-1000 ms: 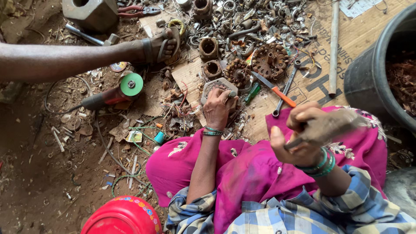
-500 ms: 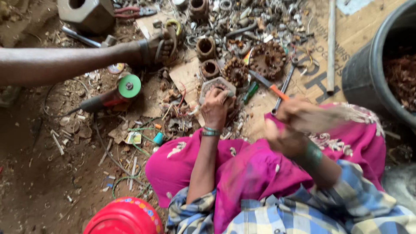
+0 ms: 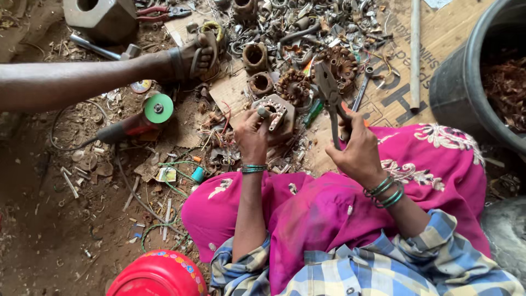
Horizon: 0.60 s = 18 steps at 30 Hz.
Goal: The person sits on the ground and uses pliers and a hammer to remove copper windings and metal parts from a motor stator. They repeatedly strike the component and pull out wires, placing the extracted copper into a nearby bucket.
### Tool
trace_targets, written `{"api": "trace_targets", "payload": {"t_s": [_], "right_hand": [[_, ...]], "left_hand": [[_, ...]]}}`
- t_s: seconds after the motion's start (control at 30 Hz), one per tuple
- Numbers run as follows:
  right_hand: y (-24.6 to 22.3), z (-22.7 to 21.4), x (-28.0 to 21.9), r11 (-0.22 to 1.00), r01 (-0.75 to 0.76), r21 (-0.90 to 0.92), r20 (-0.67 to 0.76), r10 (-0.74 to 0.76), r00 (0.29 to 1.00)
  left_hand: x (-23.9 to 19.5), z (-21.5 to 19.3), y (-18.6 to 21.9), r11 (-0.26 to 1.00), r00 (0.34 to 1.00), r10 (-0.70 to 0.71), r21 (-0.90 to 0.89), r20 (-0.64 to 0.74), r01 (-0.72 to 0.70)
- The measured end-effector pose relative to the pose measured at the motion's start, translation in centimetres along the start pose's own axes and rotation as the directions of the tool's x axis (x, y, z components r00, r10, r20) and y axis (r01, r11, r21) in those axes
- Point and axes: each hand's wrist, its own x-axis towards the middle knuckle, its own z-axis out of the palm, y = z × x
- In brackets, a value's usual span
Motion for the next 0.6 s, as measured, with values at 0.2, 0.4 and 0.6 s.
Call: {"api": "trace_targets", "payload": {"t_s": [0.2, 0.4, 0.6], "right_hand": [[-0.2, 1.2, -0.6, 0.998, 0.057, 0.014, 0.009, -0.057, 0.998], [1.7, 2.8, -0.8, 0.998, -0.056, -0.022, 0.067, 0.057, 0.996], [6.1, 7.0, -1.1, 0.948, -0.319, -0.002, 0.203, 0.313, 0.928]], "left_hand": [[0.6, 0.5, -0.4, 0.993, 0.998, 0.034, 0.115, -0.043, -0.029], [0.4, 1.2, -1.3, 0.963, 0.970, -0.227, 0.172, 0.092, 0.209], [0.1, 3.0, -2.4, 0.986, 0.998, 0.048, 0.159, 0.043, -0.054]]}}
